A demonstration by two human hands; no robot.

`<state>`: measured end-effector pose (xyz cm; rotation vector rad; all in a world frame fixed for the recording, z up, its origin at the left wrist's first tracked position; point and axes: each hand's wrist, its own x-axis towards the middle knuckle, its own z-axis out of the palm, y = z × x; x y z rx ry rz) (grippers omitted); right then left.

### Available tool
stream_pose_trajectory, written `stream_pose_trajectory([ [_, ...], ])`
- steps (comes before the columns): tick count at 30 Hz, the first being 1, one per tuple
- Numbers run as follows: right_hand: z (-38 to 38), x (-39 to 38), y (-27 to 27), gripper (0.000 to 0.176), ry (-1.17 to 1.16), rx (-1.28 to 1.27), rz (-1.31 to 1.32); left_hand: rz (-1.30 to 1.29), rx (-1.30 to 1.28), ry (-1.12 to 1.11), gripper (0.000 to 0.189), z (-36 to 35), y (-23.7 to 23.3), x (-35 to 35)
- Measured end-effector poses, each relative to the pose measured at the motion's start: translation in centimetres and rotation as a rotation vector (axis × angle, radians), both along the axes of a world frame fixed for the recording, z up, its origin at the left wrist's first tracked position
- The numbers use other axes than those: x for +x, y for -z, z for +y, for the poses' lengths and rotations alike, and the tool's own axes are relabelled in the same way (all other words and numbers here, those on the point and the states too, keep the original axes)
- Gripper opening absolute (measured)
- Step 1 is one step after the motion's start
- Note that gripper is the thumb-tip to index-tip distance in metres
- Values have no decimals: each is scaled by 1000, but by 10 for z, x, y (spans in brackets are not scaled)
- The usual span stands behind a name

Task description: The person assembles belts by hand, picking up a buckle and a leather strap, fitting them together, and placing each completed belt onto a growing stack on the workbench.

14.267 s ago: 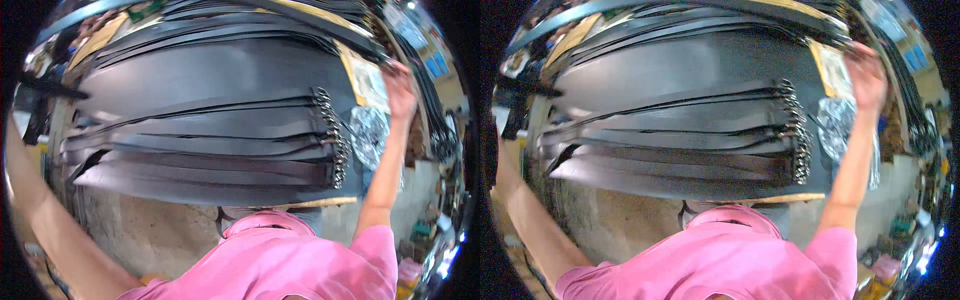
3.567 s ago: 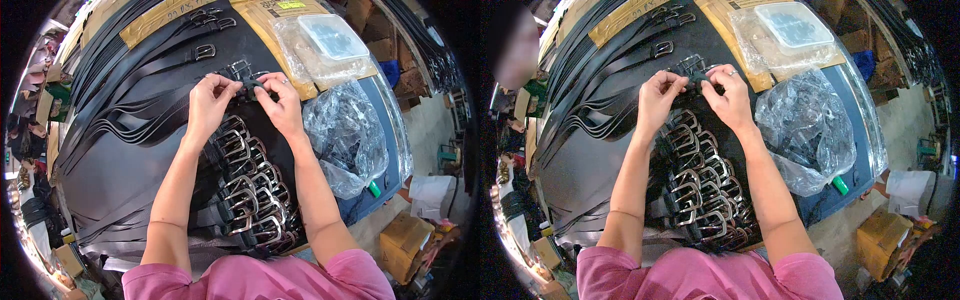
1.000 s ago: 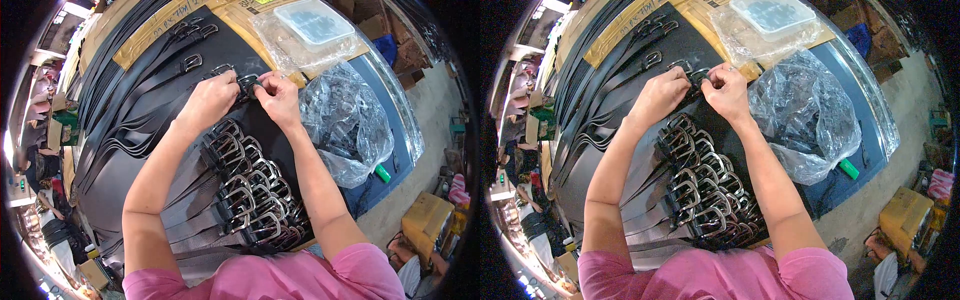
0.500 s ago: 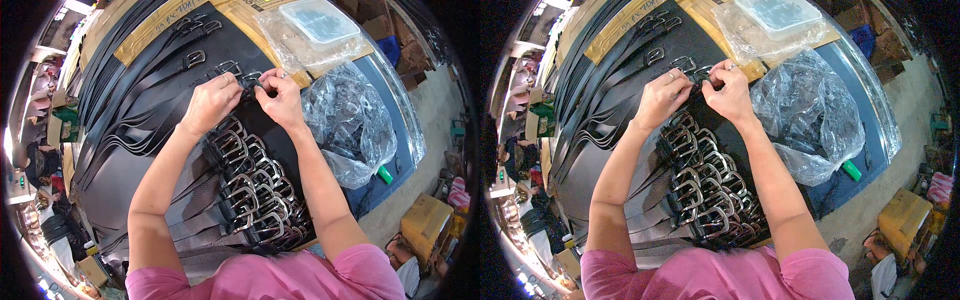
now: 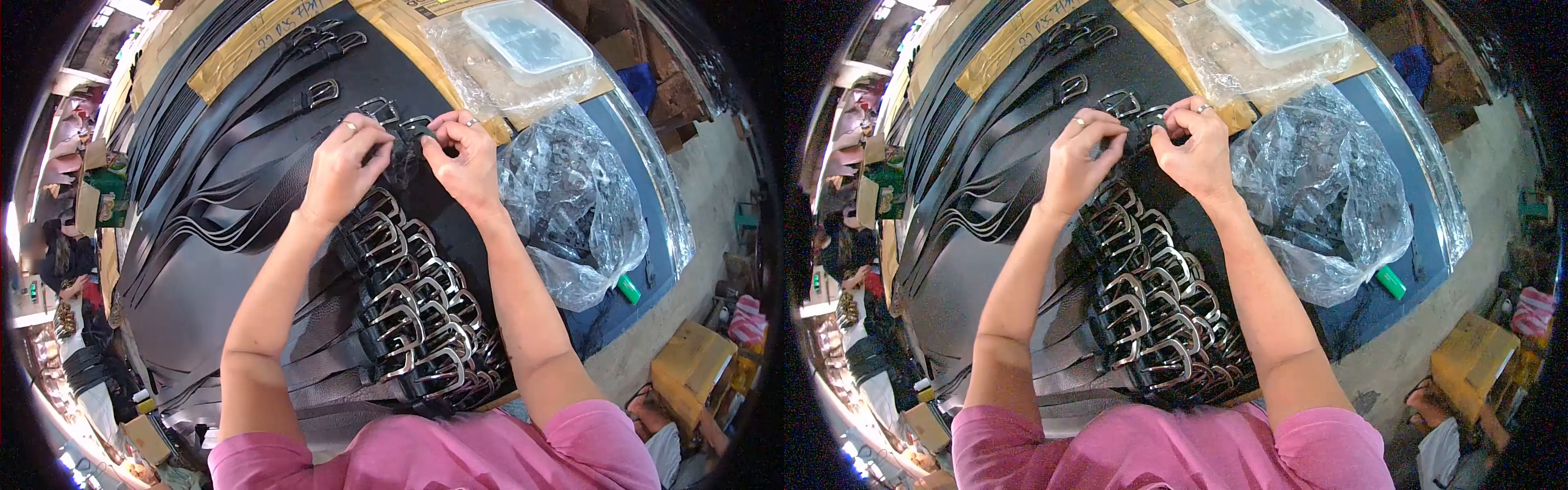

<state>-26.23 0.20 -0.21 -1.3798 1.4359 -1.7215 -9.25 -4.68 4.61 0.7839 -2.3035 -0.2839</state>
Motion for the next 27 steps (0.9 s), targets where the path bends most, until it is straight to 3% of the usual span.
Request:
stream_pose_trajectory([
  [5,-4,10,-10,10,31,-135,-21,304,260,-267,7,14,7,1],
  [9,-2,21,-9,12,-22,-99,-17,294,194,-270,8,17,16,2],
  [12,-3,26,-7,13,-16,-89,58,317,298,-347,8,22,10,2],
  [15,-3,27,-7,15,10,-94,140,291,146,-346,8,21,15,1],
  [20,-4,26,-3,15,29,-140,226,302,139,-331,8,22,13,2],
  [27,-4,27,-4,17,-1,-109,179,317,157,-315,8,22,13,1],
])
